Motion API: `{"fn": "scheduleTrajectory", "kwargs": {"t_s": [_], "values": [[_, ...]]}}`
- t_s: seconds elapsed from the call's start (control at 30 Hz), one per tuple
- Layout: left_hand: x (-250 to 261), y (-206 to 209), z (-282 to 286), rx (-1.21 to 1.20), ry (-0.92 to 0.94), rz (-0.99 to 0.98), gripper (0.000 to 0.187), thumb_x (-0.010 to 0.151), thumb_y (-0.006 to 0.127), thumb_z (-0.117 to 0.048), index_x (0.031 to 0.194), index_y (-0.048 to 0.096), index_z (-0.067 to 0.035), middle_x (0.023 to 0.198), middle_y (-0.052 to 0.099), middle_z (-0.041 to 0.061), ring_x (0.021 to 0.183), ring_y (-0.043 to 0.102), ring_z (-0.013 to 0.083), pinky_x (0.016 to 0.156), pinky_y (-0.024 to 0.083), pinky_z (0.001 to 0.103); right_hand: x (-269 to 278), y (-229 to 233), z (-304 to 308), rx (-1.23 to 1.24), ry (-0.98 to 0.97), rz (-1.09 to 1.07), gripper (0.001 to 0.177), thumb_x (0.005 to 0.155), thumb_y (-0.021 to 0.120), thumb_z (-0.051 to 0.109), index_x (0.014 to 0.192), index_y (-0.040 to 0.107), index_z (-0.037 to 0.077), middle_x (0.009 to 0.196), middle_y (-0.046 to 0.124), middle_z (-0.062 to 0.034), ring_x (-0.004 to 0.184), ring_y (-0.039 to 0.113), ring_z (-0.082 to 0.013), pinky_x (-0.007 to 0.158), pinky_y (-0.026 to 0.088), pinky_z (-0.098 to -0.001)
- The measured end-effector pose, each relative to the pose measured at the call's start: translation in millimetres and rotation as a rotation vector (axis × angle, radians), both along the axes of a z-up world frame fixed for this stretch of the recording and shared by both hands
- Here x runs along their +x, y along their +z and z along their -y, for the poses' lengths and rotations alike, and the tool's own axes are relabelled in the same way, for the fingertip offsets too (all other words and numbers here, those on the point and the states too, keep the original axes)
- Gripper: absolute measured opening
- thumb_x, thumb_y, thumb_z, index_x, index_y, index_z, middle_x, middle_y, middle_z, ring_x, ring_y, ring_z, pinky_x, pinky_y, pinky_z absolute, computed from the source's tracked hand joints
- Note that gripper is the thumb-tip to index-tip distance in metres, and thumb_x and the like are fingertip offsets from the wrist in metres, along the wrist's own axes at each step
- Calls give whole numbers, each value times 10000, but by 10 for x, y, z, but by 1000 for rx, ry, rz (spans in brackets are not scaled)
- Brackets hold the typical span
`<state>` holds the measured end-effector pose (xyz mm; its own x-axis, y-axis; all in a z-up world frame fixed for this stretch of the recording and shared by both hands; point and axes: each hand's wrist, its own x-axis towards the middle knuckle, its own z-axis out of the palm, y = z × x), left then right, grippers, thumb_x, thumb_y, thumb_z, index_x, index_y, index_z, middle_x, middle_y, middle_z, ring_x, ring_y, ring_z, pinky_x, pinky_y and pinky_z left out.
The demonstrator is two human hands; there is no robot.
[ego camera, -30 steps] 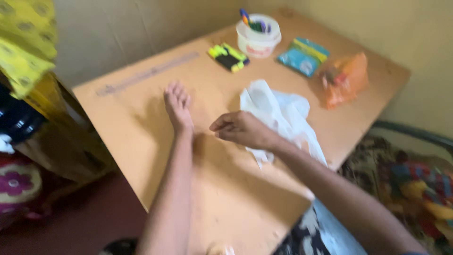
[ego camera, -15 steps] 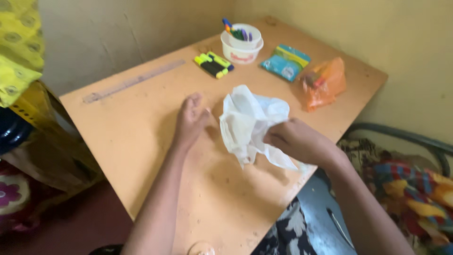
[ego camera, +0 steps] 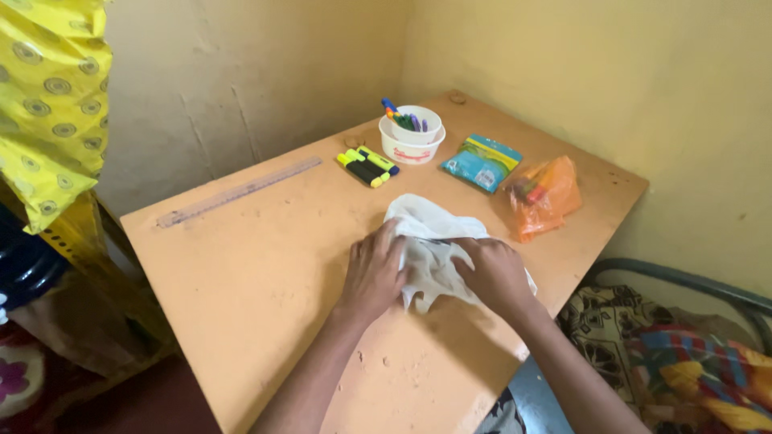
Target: The person unpacks stationery items from a white plastic bag onto a wooden table. They remove highlighters, a ruler, an eraser, a pencil sharpener, pens, and a protractor, placing each item on the table. The person then opens an orange plastic bag and removes additional pens.
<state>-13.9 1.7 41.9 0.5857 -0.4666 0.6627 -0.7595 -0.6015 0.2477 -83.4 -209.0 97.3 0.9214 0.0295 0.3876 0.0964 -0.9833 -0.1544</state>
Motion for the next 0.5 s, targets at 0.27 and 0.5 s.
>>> {"fn": "scheduleTrajectory", "kwargs": {"t_s": [0.27,0.5], "values": [[183,-150,-38,-75,17,-239,565,790,627,30,1345,519,34,1312,534,170,1178,566,380,967,526,430,-30,216,-57,-186,-254,-240,1214,524,939,565,1491,320,169,1351,592,-170,1058,684,-376,821,575,-488],[313,-278,-207,-276,-152,-394,595,781,602,83,1369,518,50,1426,508,202,1288,532,369,1027,480,432,171,25,493,271,-133,-572,789,841,814,195,1583,549,212,1012,801,-273,925,744,-339,785,600,-392]]}}
